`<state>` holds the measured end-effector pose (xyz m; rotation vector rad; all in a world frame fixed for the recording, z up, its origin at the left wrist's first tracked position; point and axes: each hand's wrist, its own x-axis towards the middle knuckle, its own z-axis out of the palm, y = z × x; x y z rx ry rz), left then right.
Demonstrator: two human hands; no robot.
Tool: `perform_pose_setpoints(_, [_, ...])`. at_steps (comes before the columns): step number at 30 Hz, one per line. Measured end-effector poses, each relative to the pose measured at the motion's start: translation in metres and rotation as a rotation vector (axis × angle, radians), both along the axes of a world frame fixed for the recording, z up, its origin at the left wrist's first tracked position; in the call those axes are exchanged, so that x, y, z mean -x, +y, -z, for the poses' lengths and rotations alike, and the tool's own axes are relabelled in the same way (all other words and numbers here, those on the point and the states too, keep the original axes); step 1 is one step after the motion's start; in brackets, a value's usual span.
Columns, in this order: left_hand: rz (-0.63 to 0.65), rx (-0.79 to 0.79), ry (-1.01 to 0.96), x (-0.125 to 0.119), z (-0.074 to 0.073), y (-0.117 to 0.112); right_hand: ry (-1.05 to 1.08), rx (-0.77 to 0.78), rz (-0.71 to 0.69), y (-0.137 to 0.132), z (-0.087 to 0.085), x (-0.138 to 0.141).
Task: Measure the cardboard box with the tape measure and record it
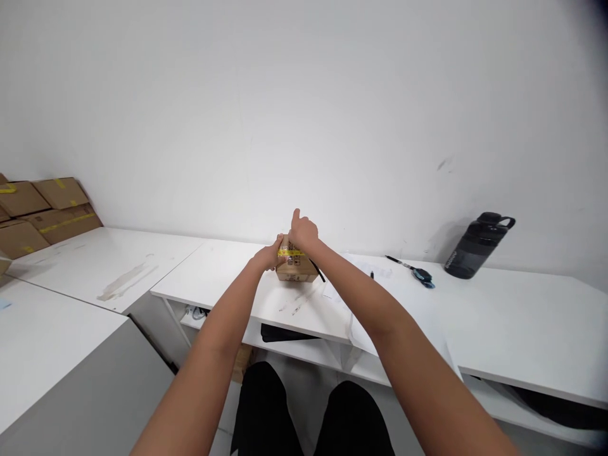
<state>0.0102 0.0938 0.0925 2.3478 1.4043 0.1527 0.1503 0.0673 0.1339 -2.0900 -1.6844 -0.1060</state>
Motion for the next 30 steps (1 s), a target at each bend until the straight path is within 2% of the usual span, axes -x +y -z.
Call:
perform_pose_setpoints(8, [-0.028, 0.049, -0.033, -0.006, 0.001, 0.013, -0.136, -0.016, 0.009, -0.036, 0.04, 0.014])
perform_pose_setpoints(12, [-0.044, 0.071, -0.065, -0.009, -0.001, 0.018, -0.088, 0.028, 0.05, -0.05, 0.052, 0.019])
perform_pose_setpoints(15, [-0.084, 0.084, -0.088, -0.011, -0.001, 0.019, -0.088, 0.061, 0.015, -0.06, 0.058, 0.027])
perform_pose_setpoints(20, [-0.085, 0.115, -0.116, -0.011, -0.001, 0.02, -0.071, 0.085, -0.023, -0.069, 0.062, 0.029])
perform_pose_setpoints(30, [-0.091, 0.086, -0.124, -0.011, 0.007, 0.021, 0.011, 0.104, -0.053, -0.077, 0.052, 0.021])
